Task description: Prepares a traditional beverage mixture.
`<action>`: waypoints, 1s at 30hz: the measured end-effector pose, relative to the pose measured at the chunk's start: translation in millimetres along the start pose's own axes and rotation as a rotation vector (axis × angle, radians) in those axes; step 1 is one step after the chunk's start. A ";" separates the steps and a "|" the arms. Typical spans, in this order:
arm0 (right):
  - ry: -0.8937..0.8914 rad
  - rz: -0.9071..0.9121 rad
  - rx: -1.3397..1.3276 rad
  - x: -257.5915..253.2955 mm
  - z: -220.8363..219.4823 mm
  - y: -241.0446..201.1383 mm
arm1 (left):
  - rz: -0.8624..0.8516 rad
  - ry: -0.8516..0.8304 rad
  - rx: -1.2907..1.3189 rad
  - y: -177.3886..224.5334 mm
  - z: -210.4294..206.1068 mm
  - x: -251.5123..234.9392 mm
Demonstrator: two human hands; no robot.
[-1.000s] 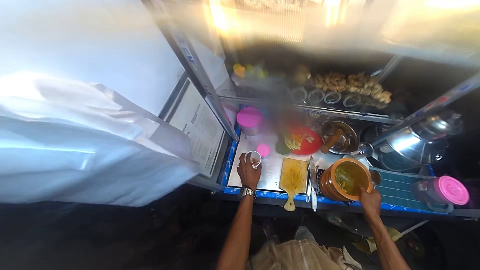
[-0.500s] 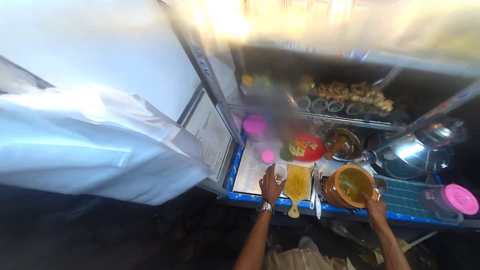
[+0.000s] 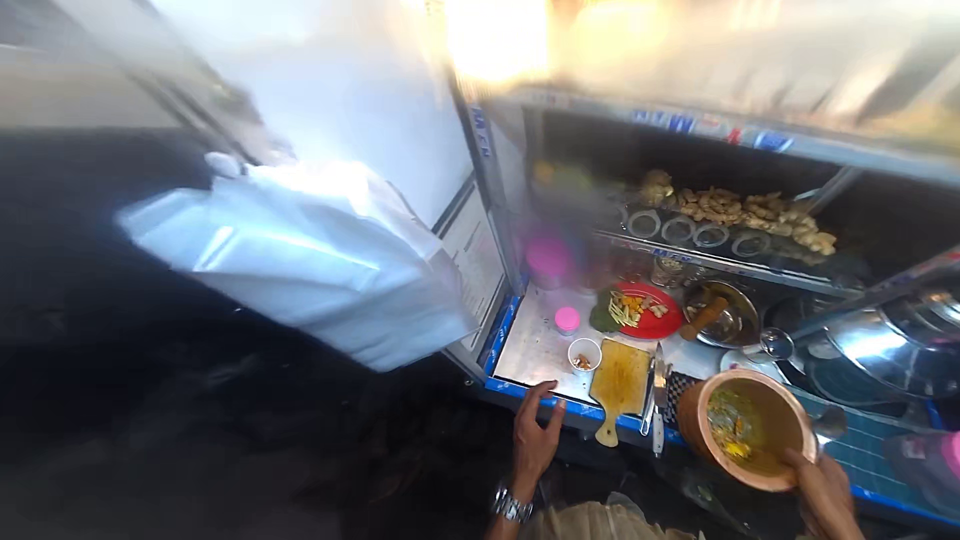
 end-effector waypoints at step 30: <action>-0.353 1.914 0.840 195.1 -7.3 -167.1 | 0.752 -0.774 0.525 119.8 37.0 3.1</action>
Point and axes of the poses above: each hand's wrist, its own x-axis away from the middle knuckle, its own z-axis out of the back of the hand, y = z × x, the point moved 2 cm from there along -x, towards the middle knuckle, and after that the axes turned 13 degrees about x, right-handed, at the moved point
